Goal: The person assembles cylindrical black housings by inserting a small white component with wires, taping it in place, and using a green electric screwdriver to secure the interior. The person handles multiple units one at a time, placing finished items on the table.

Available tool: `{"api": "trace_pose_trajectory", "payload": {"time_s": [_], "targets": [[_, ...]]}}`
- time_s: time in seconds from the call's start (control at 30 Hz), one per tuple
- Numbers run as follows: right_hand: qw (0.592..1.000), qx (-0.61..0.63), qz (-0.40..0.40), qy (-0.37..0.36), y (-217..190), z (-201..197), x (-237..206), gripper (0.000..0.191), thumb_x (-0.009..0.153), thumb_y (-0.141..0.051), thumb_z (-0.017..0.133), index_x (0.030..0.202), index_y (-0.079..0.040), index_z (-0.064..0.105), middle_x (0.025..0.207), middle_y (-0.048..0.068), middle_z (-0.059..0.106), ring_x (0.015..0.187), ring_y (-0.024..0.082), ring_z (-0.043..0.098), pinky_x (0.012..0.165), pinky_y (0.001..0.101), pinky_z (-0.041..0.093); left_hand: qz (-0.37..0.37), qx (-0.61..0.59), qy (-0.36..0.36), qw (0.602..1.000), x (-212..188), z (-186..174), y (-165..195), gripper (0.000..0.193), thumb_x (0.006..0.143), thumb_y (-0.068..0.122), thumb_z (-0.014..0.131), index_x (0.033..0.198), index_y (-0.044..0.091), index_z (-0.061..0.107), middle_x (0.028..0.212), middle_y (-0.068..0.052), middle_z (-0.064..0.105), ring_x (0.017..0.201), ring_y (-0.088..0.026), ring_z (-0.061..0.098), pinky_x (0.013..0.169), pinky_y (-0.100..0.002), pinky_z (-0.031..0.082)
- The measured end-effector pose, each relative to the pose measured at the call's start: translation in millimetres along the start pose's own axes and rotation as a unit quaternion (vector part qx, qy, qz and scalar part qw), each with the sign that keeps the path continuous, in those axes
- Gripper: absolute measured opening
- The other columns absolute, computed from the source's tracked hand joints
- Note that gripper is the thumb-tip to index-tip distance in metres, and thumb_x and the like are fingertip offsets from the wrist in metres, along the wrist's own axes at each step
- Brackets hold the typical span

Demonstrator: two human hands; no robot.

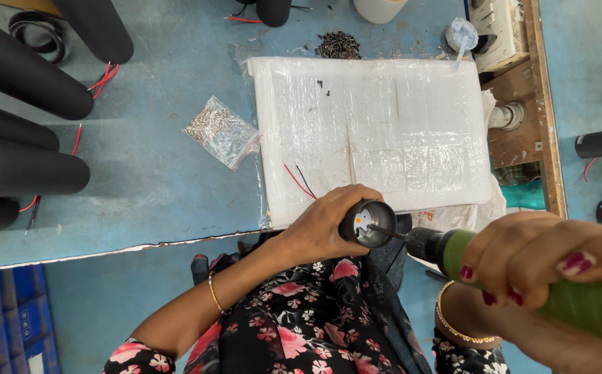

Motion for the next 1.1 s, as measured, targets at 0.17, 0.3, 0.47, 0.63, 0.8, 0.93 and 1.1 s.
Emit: {"api": "trace_pose_trajectory", "payload": {"time_s": [0.17, 0.3, 0.47, 0.63, 0.8, 0.93, 1.1], "targets": [[1.000, 0.000, -0.020, 0.008, 6.3, -1.6, -8.5, 0.018, 0.089, -0.002, 0.071, 0.097, -0.011, 0.057, 0.080, 0.000, 0.060, 0.072, 0.013, 0.072, 0.074, 0.0276, 0.060, 0.004, 0.015, 0.006, 1.000, -0.8, 3.6, -0.4, 0.067, 0.068, 0.014, 0.089, 0.125, 0.011, 0.055, 0.115, -0.007, 0.065, 0.112, -0.029, 0.065, 0.102, -0.041, 0.051], [0.995, 0.025, -0.091, 0.016, -24.3, 18.0, 21.1, 0.019, 0.092, -0.007, 0.071, 0.103, -0.014, 0.057, 0.078, -0.001, 0.060, 0.070, 0.013, 0.069, 0.073, 0.0301, 0.059, 0.006, 0.010, 0.008, 1.000, -0.9, 2.7, -1.6, 0.067, 0.068, 0.014, 0.088, 0.126, 0.012, 0.056, 0.117, -0.007, 0.065, 0.113, -0.029, 0.066, 0.103, -0.041, 0.051], [0.981, 0.070, -0.169, 0.072, -47.5, 38.8, 57.2, 0.023, 0.094, -0.013, 0.070, 0.113, -0.015, 0.056, 0.076, -0.002, 0.059, 0.067, 0.013, 0.067, 0.071, 0.0334, 0.059, 0.002, 0.021, 0.005, 1.000, -2.0, 2.3, 0.7, 0.068, 0.066, 0.012, 0.088, 0.125, 0.011, 0.056, 0.117, -0.008, 0.065, 0.113, -0.028, 0.065, 0.103, -0.041, 0.052], [0.936, 0.161, -0.267, 0.162, -42.1, 31.5, 59.5, 0.028, 0.099, -0.026, 0.059, 0.121, -0.009, 0.057, 0.076, -0.003, 0.056, 0.060, 0.012, 0.062, 0.060, 0.0347, 0.059, 0.016, 0.017, -0.001, 1.000, -2.3, 1.3, 4.5, 0.071, 0.064, 0.010, 0.089, 0.126, 0.010, 0.055, 0.118, -0.008, 0.065, 0.114, -0.028, 0.066, 0.104, -0.039, 0.053], [0.943, 0.168, -0.270, 0.099, -32.4, 21.9, 62.4, 0.038, 0.100, -0.036, 0.056, 0.127, -0.010, 0.058, 0.082, -0.001, 0.063, 0.066, 0.016, 0.064, 0.065, 0.0399, 0.056, 0.014, 0.020, 0.001, 1.000, -1.9, 0.8, 4.6, 0.071, 0.064, 0.009, 0.088, 0.126, 0.010, 0.056, 0.117, -0.008, 0.065, 0.112, -0.027, 0.067, 0.102, -0.038, 0.054], [0.931, 0.255, -0.258, -0.050, -23.3, 18.3, 89.1, 0.045, 0.105, -0.046, 0.050, 0.129, -0.009, 0.059, 0.092, 0.009, 0.070, 0.079, 0.024, 0.073, 0.077, 0.0491, 0.058, -0.003, 0.014, -0.002, 1.000, -2.2, 1.3, 3.6, 0.068, 0.065, 0.009, 0.087, 0.126, 0.009, 0.057, 0.115, -0.009, 0.066, 0.108, -0.026, 0.069, 0.098, -0.036, 0.056], [0.925, 0.281, -0.255, -0.015, -22.2, 25.1, 95.9, 0.063, 0.094, -0.058, 0.058, 0.123, -0.002, 0.061, 0.085, 0.014, 0.068, 0.076, 0.030, 0.068, 0.072, 0.0524, 0.059, -0.017, 0.022, -0.001, 1.000, -2.3, 0.2, 3.5, 0.067, 0.065, 0.011, 0.086, 0.125, 0.008, 0.058, 0.112, -0.011, 0.067, 0.105, -0.028, 0.069, 0.094, -0.037, 0.056]]}}
Point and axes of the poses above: each hand's wrist, its own x-axis towards the middle knuckle, its own z-axis out of the palm, y = z × x, the point moved 3 cm from there along x, towards the middle knuckle
